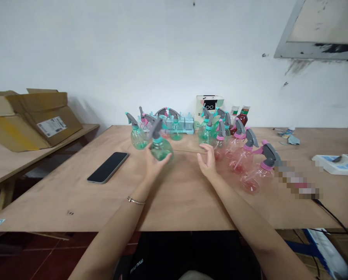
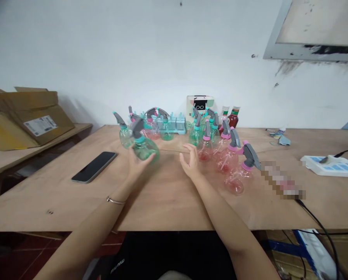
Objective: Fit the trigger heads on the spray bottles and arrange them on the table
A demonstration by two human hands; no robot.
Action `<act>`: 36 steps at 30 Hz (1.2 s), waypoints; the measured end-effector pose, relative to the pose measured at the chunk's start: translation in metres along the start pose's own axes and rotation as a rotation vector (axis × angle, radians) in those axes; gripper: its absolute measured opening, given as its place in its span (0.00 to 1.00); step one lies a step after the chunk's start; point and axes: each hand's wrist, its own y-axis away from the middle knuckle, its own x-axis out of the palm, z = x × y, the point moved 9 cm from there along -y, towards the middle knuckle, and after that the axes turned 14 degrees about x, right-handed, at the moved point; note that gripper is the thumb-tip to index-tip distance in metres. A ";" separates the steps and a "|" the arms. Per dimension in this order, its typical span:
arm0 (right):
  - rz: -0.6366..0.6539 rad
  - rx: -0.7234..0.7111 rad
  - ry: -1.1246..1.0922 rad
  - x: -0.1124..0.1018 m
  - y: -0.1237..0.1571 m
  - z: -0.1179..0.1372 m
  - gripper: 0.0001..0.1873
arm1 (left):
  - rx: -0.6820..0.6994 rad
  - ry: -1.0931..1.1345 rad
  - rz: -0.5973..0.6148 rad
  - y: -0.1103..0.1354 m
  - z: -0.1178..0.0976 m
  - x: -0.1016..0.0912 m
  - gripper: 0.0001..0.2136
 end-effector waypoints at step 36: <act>0.623 1.026 -1.159 0.067 0.008 0.010 0.17 | 0.009 -0.456 1.157 0.077 -0.012 0.100 0.33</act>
